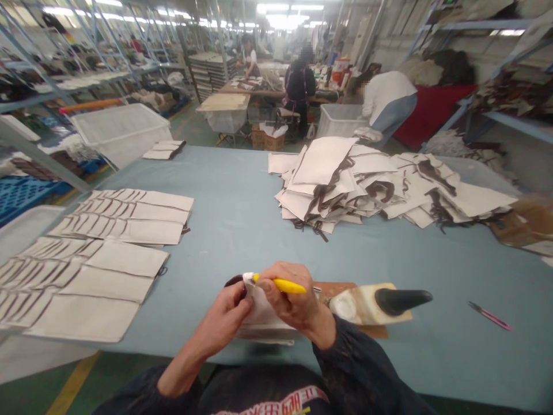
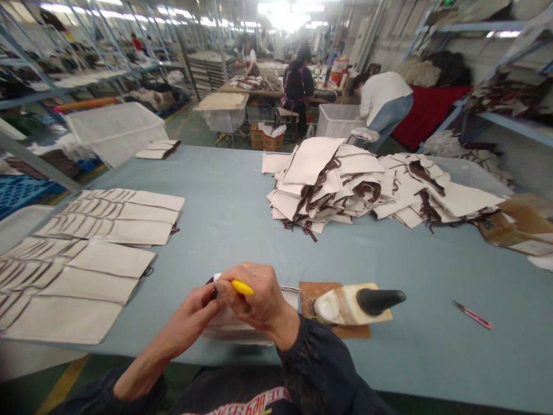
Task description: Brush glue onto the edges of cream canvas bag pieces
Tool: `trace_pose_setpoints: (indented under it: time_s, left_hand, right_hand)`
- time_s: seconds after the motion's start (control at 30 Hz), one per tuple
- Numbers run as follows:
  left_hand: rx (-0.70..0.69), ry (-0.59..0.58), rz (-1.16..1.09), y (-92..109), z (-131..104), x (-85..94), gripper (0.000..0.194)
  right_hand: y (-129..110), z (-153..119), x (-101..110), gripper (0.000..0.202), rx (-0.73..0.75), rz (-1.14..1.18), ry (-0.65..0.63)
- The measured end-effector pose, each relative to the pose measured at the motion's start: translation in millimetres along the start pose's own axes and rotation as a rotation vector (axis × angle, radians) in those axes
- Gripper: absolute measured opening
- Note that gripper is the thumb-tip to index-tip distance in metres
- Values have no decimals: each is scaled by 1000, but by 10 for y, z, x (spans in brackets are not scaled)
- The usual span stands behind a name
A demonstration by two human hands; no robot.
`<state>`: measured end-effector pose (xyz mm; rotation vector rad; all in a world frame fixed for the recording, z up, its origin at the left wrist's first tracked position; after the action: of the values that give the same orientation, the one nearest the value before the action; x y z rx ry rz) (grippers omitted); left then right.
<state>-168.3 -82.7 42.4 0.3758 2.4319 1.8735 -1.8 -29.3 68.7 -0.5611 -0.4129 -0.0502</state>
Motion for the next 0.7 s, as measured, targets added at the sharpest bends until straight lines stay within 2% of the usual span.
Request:
trace_pose_setpoints:
  time_s: [0.1,0.17,0.23,0.3,0.4,0.53,0.7]
  left_hand:
    - [-17,59,73,-73,17,44,21]
    - [-23,80,93,-112,32,67,22]
    - [-23,70,77,-143,50,83,23]
    - [-6,57,15,-182,71,105,25]
    - [74,123,-145,-300,142,213,34]
    - [172,263,-271,-581,402,595,44]
    - [199,391,-163,-985,838,1290,32]
  right_hand:
    - [13,-12,-48,35,-46,95,3]
    - [49,-62,-52,36,-206,223,106]
    - [103,-151,-33,37,-397,341,272]
    - [162,-274,8,41,-541,381,402]
    - [235,-505,106,48,-742,355,472]
    - [252,-803,275,58,-964,318,557]
    - [233,-1028,377,64,-1199,319,646]
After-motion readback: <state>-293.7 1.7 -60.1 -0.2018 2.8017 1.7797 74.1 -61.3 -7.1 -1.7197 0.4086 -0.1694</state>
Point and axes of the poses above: each hand's wrist, its own z-axis towards the middle knuckle, its own x-axis out of the back of the hand, y = z × x, the point moved 1 cm from there along z, towards the middle knuckle, and after that the axes turned 3 degrees about -y, right-handed, at the moved point
